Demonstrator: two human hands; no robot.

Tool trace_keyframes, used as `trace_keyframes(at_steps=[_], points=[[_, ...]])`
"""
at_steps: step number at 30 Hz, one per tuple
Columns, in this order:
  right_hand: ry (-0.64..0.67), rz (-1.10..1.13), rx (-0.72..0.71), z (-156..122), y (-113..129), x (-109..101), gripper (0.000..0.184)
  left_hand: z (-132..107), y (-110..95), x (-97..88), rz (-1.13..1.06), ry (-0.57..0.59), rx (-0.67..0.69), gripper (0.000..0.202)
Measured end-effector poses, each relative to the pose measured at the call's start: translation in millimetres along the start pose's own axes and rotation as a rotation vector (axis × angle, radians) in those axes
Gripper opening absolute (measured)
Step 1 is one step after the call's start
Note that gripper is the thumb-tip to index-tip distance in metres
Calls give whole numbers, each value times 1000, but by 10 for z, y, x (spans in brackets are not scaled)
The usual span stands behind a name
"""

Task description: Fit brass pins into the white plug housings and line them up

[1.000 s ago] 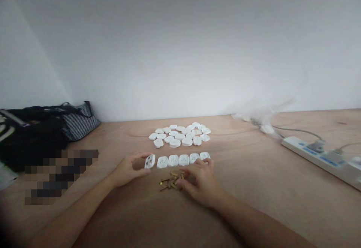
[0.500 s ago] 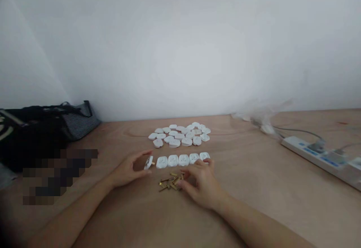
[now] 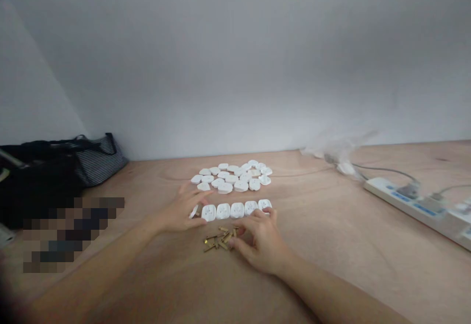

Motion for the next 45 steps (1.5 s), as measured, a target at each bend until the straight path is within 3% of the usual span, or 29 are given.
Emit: trace_keyframes(at_steps=[5, 10, 14, 19, 23, 29, 33, 41, 45], points=[[-17, 14, -7, -1, -7, -17, 25, -117, -308, -310, -27, -174, 39, 68], [70, 33, -71, 1, 80, 43, 58, -258, -688, -124, -131, -105, 99, 78], [138, 67, -109, 12, 123, 114, 63, -293, -800, 15, -196, -99, 99, 77], [117, 65, -90, 39, 85, 102, 58, -316, -759, -15, -292, -82, 63, 67], [69, 52, -44, 48, 13, 60, 45, -386, -671, -22, -292, -15, 11, 20], [48, 49, -13, 45, -44, 71, 41, -441, -500, 139, -233, 16, -99, 22], [59, 36, -19, 48, -21, 82, 40, -419, -480, 201, -224, -22, -128, 21], [22, 18, -41, 37, -33, 66, 42, -437, -517, 3, -262, -204, -137, 14], [16, 28, -40, 34, -44, 73, 42, -454, -643, -111, -306, -291, -53, 13]])
Point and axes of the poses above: each hand's wrist, its own z-axis towards the middle knuckle, its own x-axis out of the palm, y = z × x, the point moved 10 cm from there along z, towards the middle knuckle, and after that the axes turned 4 degrees about z, right-handed, at the moved point
